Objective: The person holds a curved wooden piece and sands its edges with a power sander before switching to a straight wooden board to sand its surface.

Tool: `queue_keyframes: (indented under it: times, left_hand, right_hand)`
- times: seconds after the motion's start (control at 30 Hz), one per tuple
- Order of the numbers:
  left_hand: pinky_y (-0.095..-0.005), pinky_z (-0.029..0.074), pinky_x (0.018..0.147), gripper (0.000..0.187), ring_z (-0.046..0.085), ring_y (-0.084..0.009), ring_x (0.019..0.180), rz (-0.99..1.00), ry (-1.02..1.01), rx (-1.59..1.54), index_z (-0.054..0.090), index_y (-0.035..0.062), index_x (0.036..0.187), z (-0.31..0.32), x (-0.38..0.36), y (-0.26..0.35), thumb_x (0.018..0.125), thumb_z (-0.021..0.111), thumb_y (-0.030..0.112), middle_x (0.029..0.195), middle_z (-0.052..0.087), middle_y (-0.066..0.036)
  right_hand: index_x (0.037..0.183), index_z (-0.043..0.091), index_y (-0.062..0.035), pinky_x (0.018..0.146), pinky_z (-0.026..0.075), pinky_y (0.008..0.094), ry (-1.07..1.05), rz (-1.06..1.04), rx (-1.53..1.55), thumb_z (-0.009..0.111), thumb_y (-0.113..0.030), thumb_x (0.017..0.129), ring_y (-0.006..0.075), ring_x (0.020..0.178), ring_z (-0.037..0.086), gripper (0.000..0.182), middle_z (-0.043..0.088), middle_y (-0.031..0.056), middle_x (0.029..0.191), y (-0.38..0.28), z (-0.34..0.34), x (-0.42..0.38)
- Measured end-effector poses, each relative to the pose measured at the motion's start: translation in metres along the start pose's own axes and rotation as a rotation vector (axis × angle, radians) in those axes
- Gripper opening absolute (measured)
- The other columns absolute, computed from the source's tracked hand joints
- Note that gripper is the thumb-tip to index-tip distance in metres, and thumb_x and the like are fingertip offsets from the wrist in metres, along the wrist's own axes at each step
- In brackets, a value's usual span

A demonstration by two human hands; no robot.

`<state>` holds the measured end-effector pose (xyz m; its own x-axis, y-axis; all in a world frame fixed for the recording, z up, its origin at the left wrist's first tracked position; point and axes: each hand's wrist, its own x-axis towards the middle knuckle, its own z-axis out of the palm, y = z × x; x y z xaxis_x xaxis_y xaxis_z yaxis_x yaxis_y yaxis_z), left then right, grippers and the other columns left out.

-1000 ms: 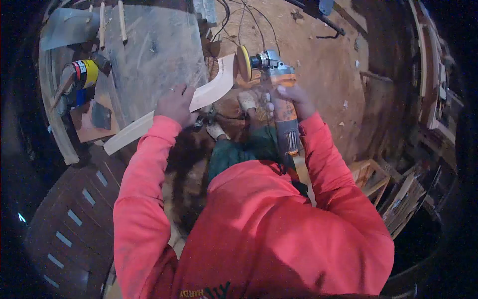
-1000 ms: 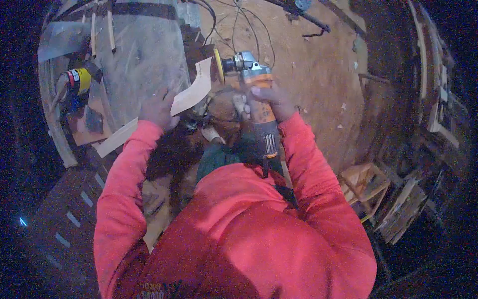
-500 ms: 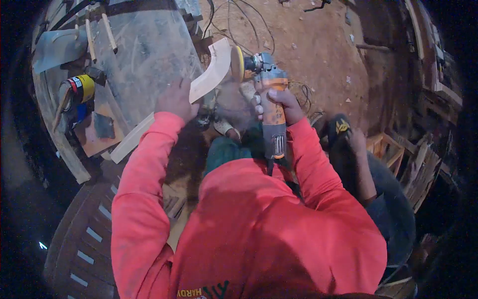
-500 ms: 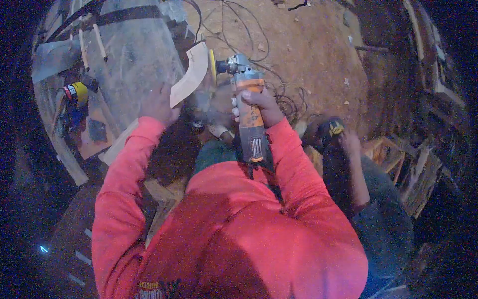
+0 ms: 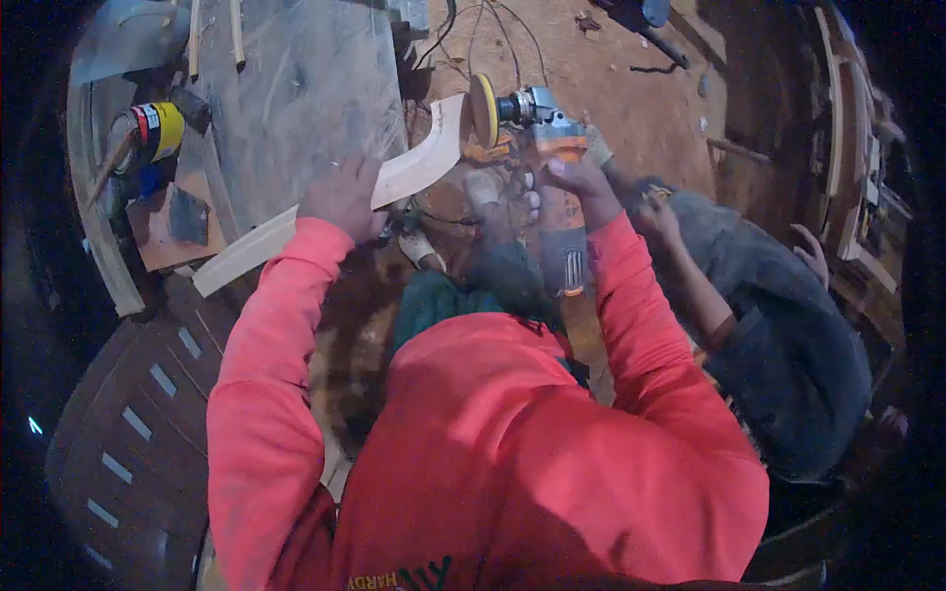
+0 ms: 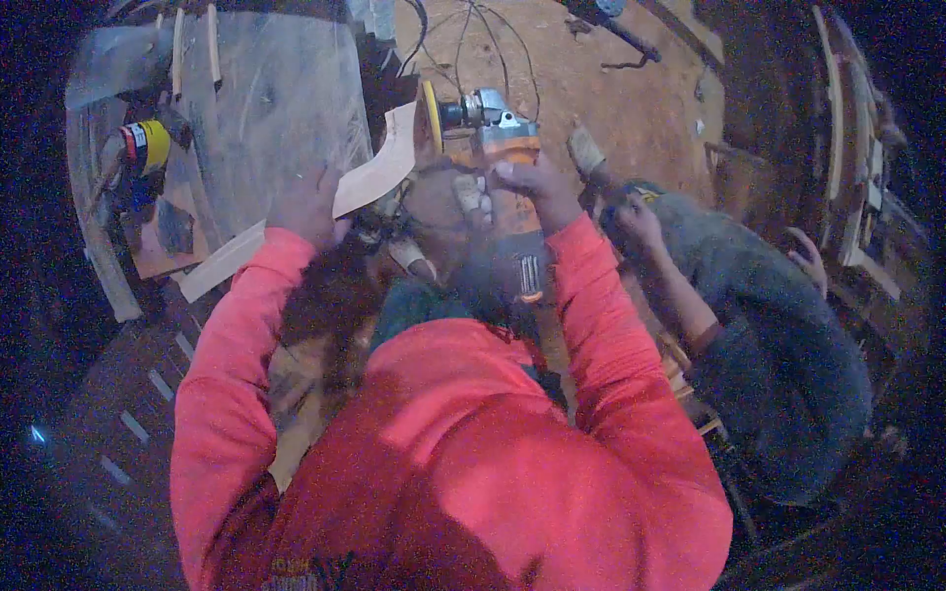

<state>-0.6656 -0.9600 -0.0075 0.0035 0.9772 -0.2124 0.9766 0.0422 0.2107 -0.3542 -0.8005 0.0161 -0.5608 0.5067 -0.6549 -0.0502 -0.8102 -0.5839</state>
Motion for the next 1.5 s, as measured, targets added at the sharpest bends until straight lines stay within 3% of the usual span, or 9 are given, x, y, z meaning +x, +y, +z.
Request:
queue_keyframes:
  times: [0.1, 0.27, 0.67, 0.87, 1.07, 1.27, 1.37, 1.4, 1.5]
  left_hand:
    - [-0.0444, 0.056, 0.084, 0.069, 0.066, -0.0321, 0.101, -0.026, -0.104, 0.002, 0.055, 0.0109, 0.124, 0.002, -0.003, 0.002, 0.067, 0.086, 0.033, 0.121, 0.058, -0.011]
    - [-0.0436, 0.056, 0.087, 0.074, 0.065, -0.0323, 0.103, 0.027, -0.038, 0.033, 0.055, 0.0101, 0.129, 0.016, -0.013, -0.002, 0.067, 0.087, 0.034, 0.126, 0.058, -0.012]
    - [-0.0447, 0.057, 0.082, 0.066, 0.067, -0.0328, 0.096, -0.014, -0.095, -0.005, 0.056, 0.0106, 0.12, -0.006, 0.006, 0.001, 0.066, 0.086, 0.032, 0.117, 0.059, -0.011]
    - [-0.0457, 0.057, 0.081, 0.063, 0.067, -0.0339, 0.096, -0.069, -0.113, -0.05, 0.056, 0.0105, 0.118, -0.02, 0.023, 0.002, 0.068, 0.086, 0.033, 0.115, 0.06, -0.01]
    - [-0.0467, 0.057, 0.082, 0.061, 0.067, -0.0349, 0.097, -0.111, -0.151, -0.089, 0.055, 0.0107, 0.119, -0.039, 0.045, 0.003, 0.07, 0.085, 0.033, 0.115, 0.06, -0.011]
    - [-0.0474, 0.057, 0.082, 0.056, 0.067, -0.0351, 0.097, -0.105, -0.135, -0.087, 0.056, 0.0108, 0.117, -0.03, 0.044, -0.002, 0.073, 0.083, 0.033, 0.114, 0.06, -0.012]
    - [-0.0483, 0.058, 0.082, 0.054, 0.067, -0.0359, 0.099, -0.139, -0.168, -0.092, 0.057, 0.0107, 0.118, -0.023, 0.039, -0.004, 0.075, 0.08, 0.034, 0.116, 0.061, -0.013]
    - [-0.0487, 0.058, 0.082, 0.053, 0.068, -0.0362, 0.1, -0.154, -0.186, -0.104, 0.057, 0.0106, 0.118, -0.022, 0.038, -0.004, 0.076, 0.079, 0.034, 0.117, 0.061, -0.013]
    - [-0.0497, 0.058, 0.084, 0.056, 0.068, -0.0376, 0.102, -0.057, 0.029, -0.055, 0.058, 0.011, 0.125, -0.009, 0.03, -0.008, 0.08, 0.076, 0.039, 0.121, 0.061, -0.015]
  right_hand:
    - [0.121, 0.06, -0.0031, 0.064, 0.06, 0.0353, -0.037, 0.023, -0.055, 0.076, -0.029, 0.083, 0.0225, 0.071, 0.07, 0.049, 0.068, 0.0101, 0.088, -0.002, -0.011, 0.003]
    - [0.114, 0.064, -0.001, 0.065, 0.06, 0.0346, -0.044, -0.058, -0.202, 0.076, -0.031, 0.082, 0.022, 0.072, 0.07, 0.046, 0.07, 0.01, 0.09, -0.009, -0.01, 0.004]
    - [0.124, 0.057, -0.0015, 0.062, 0.062, 0.036, -0.049, 0.049, 0.036, 0.073, -0.027, 0.087, 0.0217, 0.073, 0.071, 0.048, 0.069, 0.0114, 0.092, -0.011, 0.001, -0.005]
    - [0.129, 0.054, -0.0068, 0.062, 0.063, 0.0379, -0.014, 0.091, 0.153, 0.073, -0.028, 0.089, 0.0228, 0.074, 0.07, 0.049, 0.067, 0.011, 0.094, -0.006, 0.015, -0.012]
    - [0.13, 0.054, -0.0079, 0.063, 0.063, 0.0388, 0.007, 0.069, 0.279, 0.072, -0.027, 0.09, 0.0233, 0.074, 0.07, 0.048, 0.067, 0.0116, 0.095, 0.002, 0.034, -0.016]
    - [0.124, 0.06, -0.003, 0.062, 0.062, 0.0376, 0.012, 0.054, 0.286, 0.072, -0.025, 0.089, 0.0232, 0.076, 0.071, 0.043, 0.069, 0.0129, 0.097, 0.015, 0.023, -0.006]
    - [0.127, 0.057, -0.0046, 0.072, 0.059, 0.0372, -0.062, 0.053, 0.181, 0.072, -0.031, 0.087, 0.0241, 0.083, 0.068, 0.05, 0.066, 0.0099, 0.102, 0.01, 0.01, 0.005]
    - [0.126, 0.058, -0.0017, 0.077, 0.059, 0.037, -0.025, -0.035, 0.032, 0.072, -0.031, 0.086, 0.0234, 0.09, 0.069, 0.052, 0.067, 0.0106, 0.107, 0.014, -0.004, 0.014]
    - [0.128, 0.059, -0.0001, 0.08, 0.06, 0.0362, 0.021, -0.032, -0.174, 0.071, -0.032, 0.086, 0.0228, 0.093, 0.068, 0.054, 0.067, 0.0113, 0.112, 0.014, -0.041, 0.032]
